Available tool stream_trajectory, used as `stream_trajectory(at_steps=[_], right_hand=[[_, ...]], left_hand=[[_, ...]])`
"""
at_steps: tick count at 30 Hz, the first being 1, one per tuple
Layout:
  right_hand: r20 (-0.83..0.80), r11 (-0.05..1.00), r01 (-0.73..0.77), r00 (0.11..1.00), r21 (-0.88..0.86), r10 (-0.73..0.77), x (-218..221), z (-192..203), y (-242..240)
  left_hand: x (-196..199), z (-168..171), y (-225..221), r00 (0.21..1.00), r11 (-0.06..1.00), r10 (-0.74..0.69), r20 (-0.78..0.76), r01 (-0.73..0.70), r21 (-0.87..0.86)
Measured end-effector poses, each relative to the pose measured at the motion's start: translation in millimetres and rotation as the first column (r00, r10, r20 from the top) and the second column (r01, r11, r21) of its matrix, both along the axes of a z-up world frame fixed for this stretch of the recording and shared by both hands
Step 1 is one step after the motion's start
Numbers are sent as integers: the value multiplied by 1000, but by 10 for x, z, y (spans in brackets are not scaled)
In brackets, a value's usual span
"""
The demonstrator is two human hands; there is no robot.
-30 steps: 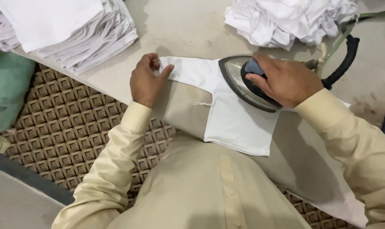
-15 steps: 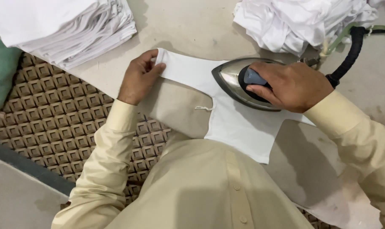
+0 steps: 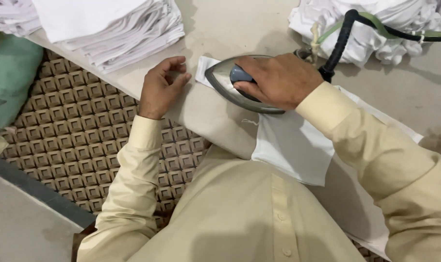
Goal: Ironing and folding baby onesies on a workbench in a factory setting.
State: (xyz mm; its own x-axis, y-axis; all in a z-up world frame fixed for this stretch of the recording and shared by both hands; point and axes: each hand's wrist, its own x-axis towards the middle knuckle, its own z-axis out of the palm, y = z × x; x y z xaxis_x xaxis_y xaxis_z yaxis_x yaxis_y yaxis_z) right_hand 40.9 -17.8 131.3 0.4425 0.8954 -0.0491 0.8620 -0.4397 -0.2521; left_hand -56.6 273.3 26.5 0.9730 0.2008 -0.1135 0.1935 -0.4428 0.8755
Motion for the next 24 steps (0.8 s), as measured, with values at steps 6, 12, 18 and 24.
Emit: stream_trajectory(at_steps=[6,12,18,24], right_hand=[[-84,997,74,994,-21,-76,-4,27,574],[-134,959,278,950,-48,-282,-153,-145,574],[-224,893,400,869,-206,-441,-1131,192,-326],[-20,613,785,614,-90,-789,-873,-281,-610]], left_hand=[[-13,-321,-111,857,942,321,404,-332,-44],[-55,-272,-214,845,903,269,462,-388,183],[-33,-120,-276,892,816,24,451,-278,506],[-25,-182,-264,895,782,-3,446,-276,560]])
